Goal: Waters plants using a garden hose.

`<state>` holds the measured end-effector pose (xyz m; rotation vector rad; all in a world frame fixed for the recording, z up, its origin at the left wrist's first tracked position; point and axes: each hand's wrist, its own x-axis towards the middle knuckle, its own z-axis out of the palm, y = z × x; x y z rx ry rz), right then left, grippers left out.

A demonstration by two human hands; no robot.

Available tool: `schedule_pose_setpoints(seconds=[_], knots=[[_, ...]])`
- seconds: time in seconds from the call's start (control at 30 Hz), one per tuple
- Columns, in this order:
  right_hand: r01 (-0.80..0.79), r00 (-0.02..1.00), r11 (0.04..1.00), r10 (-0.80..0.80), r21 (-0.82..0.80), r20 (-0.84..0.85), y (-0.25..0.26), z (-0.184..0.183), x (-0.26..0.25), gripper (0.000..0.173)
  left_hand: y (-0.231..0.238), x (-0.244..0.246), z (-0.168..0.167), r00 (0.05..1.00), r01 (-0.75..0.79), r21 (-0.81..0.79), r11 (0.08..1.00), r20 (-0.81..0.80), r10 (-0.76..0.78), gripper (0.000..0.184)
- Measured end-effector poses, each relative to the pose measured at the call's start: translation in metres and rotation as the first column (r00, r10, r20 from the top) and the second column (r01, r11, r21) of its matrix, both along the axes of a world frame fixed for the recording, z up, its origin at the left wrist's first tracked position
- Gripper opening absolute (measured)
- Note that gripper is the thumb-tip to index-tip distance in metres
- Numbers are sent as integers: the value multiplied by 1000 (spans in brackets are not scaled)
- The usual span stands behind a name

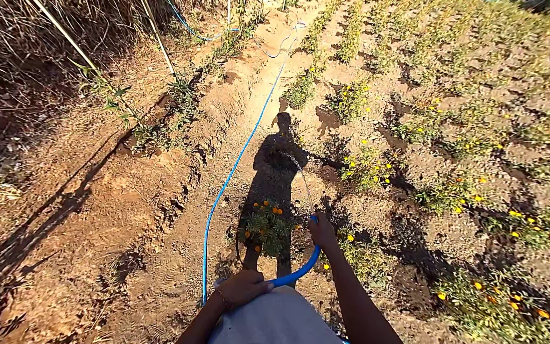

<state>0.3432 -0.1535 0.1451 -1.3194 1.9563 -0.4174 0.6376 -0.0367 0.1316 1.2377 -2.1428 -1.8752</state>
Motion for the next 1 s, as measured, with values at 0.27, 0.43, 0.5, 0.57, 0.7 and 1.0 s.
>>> schedule_pose_setpoints(seconds=[0.27,0.43,0.5,0.57,0.7,1.0], knots=[[35,999,999,-35,6,-16,6,-4,-1,35,-1,1,-4,1000,23,-2,1000,-1,-23,56],[37,999,999,-37,23,-28,7,-2,0,33,-1,2,-2,1000,26,-2,1000,9,-26,56],[42,999,998,-41,38,-31,8,-3,0,35,-1,2,0,1000,23,2,1000,19,-23,54],[57,998,997,-56,52,-16,10,-3,1,36,0,4,0,999,27,8,1000,21,-27,53],[86,996,994,-86,66,-7,14,3,5,37,0,6,0,998,45,21,999,41,-46,51],[96,994,991,-100,92,41,18,0,14,41,-5,15,5,986,119,61,991,106,-125,49]])
